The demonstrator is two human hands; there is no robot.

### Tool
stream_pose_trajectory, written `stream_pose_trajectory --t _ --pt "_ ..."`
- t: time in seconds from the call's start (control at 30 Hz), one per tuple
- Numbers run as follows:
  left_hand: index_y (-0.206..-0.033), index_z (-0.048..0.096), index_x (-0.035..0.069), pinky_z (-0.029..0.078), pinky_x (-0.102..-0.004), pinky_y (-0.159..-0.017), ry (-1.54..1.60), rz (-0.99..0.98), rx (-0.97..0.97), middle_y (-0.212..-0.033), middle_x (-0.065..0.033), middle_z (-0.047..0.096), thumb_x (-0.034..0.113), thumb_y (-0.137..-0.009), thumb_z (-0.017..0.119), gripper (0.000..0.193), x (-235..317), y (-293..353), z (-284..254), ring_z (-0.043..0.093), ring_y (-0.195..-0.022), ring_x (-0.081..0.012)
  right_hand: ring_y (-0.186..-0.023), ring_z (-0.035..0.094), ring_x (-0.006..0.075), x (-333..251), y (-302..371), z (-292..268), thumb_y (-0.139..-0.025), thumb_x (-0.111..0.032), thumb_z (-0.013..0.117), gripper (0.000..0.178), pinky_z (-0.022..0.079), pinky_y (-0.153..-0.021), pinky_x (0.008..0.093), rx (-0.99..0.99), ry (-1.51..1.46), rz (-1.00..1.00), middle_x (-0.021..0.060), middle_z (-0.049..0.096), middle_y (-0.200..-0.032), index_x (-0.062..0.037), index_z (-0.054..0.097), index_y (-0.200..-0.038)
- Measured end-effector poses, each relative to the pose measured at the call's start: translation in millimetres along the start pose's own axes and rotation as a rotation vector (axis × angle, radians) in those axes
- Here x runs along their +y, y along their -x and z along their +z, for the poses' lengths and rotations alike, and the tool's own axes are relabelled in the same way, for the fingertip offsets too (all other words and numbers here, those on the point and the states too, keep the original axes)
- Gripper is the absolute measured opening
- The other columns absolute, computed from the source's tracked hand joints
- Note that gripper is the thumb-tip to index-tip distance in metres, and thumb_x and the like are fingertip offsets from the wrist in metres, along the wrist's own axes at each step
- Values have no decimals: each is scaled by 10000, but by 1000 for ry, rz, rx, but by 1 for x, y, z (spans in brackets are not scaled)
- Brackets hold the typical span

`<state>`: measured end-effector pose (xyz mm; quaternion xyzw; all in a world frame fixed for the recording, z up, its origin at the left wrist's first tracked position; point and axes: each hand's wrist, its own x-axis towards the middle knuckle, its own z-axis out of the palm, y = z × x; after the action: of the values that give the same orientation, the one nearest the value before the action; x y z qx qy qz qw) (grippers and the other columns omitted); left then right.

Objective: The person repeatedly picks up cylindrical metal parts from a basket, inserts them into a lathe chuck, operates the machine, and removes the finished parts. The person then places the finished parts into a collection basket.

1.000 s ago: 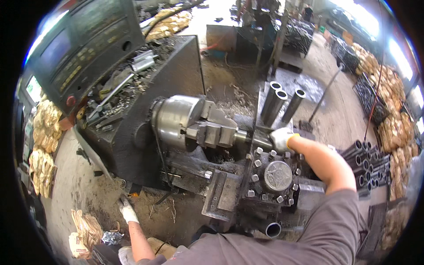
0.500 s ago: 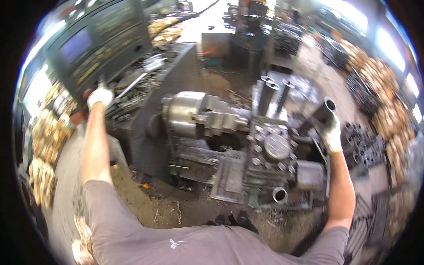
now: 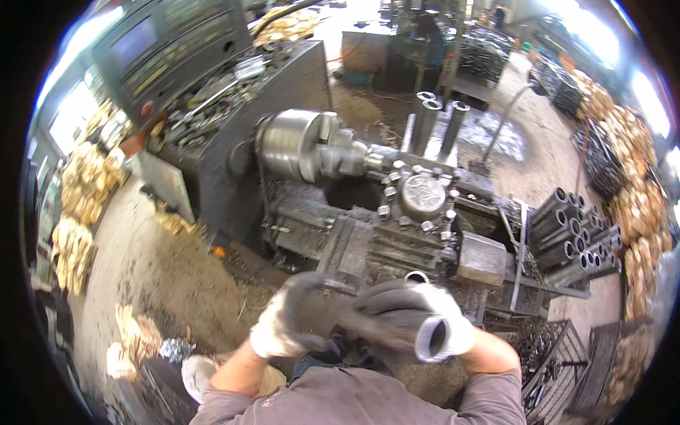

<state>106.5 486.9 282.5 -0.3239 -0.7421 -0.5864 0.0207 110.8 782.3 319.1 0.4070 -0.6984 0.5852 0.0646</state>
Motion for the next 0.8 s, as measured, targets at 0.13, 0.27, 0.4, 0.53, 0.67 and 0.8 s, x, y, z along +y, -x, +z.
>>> stream_pose_trajectory --t 0.13,0.27,0.4,0.53,0.67,0.8 --pt "-1439 599 81 544 -481 -1002 -86 -330 -138 -1267 -201 707 220 -643 957 884 -58 89 54 669 -1181 -424 -1054 755 231 21 10 82 -832 -155 880 398 609 -929 367 -193 -196 422 129 780 -1125 -71 762 -1203" --pt "-1185 688 62 557 -480 -922 -443 -893 -18 -1137 -221 739 275 -824 778 429 -97 226 58 693 -1090 -429 -1006 746 180 64 42 161 -810 -182 920 459 602 -900 342 -312 -108 406 98 782 -1107 -69 723 -1209" --pt "-1253 702 69 540 -479 -1007 -455 -1448 409 -1243 -266 721 343 -854 707 483 -129 490 87 681 -1186 -438 -911 743 213 100 57 253 -763 -275 952 470 596 -837 366 -552 -81 447 100 777 -1024 -85 726 -1129" --pt "-1185 780 117 547 -450 -1036 -279 -1912 1137 -1240 -192 754 423 -893 676 435 -43 707 174 690 -1204 -409 -878 741 289 51 39 387 -749 -353 936 455 592 -812 401 -924 88 349 122 768 -993 -106 721 -1066" --pt "-1292 723 47 544 -444 -1045 -86 -2293 1581 -1399 -169 688 310 -1014 504 440 19 833 292 672 -1271 -344 -910 744 306 -5 56 518 -749 -395 920 461 595 -835 402 -1182 4 52 109 765 -998 -134 720 -1073" --pt "-1268 746 76 548 -453 -1026 -58 -2458 1448 -1323 -168 723 306 -1049 417 457 40 870 448 684 -1237 -362 -892 740 230 -75 80 632 -784 -318 906 369 593 -823 365 -1491 -121 -286 72 774 -988 -132 748 -1062"
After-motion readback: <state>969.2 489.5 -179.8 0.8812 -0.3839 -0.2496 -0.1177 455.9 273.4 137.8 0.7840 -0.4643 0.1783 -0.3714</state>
